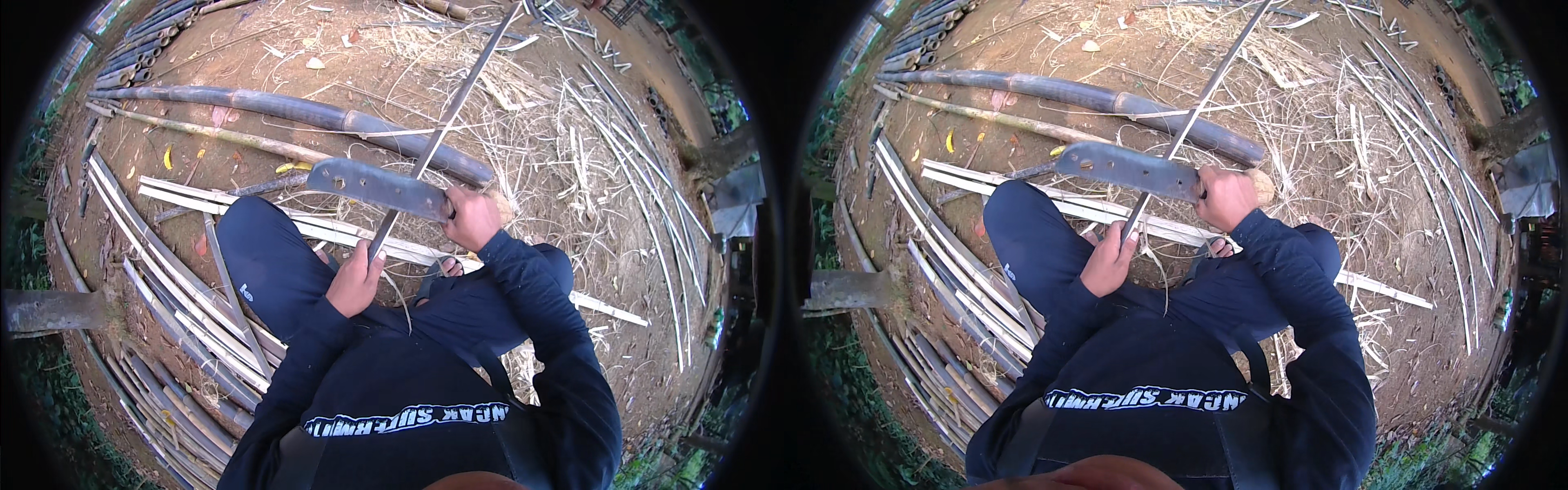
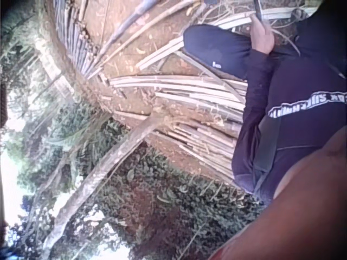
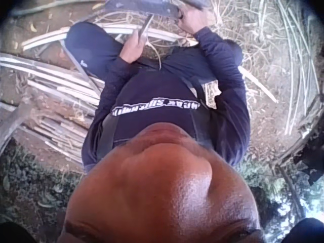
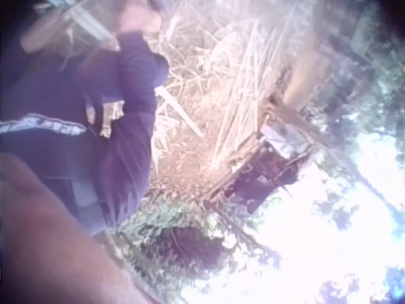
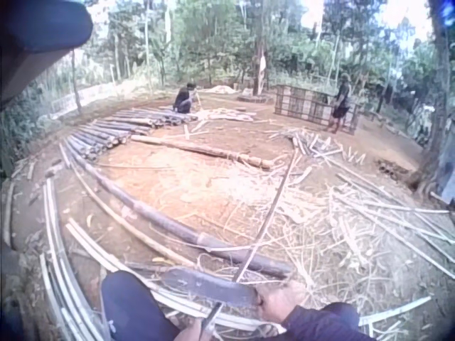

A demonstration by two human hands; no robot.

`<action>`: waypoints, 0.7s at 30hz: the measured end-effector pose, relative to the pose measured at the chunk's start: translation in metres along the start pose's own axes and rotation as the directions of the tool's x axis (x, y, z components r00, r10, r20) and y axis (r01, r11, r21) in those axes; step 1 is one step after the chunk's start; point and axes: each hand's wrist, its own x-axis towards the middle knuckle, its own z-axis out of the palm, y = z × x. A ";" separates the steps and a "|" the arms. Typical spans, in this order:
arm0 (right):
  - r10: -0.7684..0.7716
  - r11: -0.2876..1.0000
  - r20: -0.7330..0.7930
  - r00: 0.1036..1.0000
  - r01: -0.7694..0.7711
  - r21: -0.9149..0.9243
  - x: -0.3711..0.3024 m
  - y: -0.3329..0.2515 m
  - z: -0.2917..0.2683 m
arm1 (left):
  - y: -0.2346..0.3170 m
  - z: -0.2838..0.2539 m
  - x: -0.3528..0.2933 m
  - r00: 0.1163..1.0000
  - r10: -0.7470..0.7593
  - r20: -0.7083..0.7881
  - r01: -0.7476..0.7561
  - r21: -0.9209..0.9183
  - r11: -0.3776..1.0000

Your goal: The person uses a large blade to shave and smooth the outer surface of long bamboo strips while sitting on the ground in an outdoor workshop area.

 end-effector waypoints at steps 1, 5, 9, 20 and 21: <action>-0.034 0.999 -0.006 0.999 0.034 -0.013 -0.005 -0.007 0.000 | -0.002 -0.011 0.003 0.968 -0.172 0.184 0.218 -0.272 0.937; -0.208 0.978 -0.022 0.978 0.208 -0.013 -0.010 -0.024 -0.004 | 0.015 -0.036 0.008 0.745 -0.342 0.573 0.652 -0.517 0.554; -0.219 0.973 -0.034 0.975 0.216 -0.077 -0.008 -0.026 -0.008 | 0.004 -0.022 0.002 0.916 -0.335 0.218 0.393 -0.335 0.856; 0.203 0.934 0.089 0.975 -0.165 -0.315 0.023 0.032 -0.044 | 0.049 -0.003 -0.023 0.952 -0.166 -0.257 0.249 0.333 0.910; 0.186 0.937 0.104 0.977 -0.145 -0.318 0.025 0.038 -0.045 | 0.049 -0.004 -0.024 0.952 -0.169 -0.256 0.251 0.336 0.908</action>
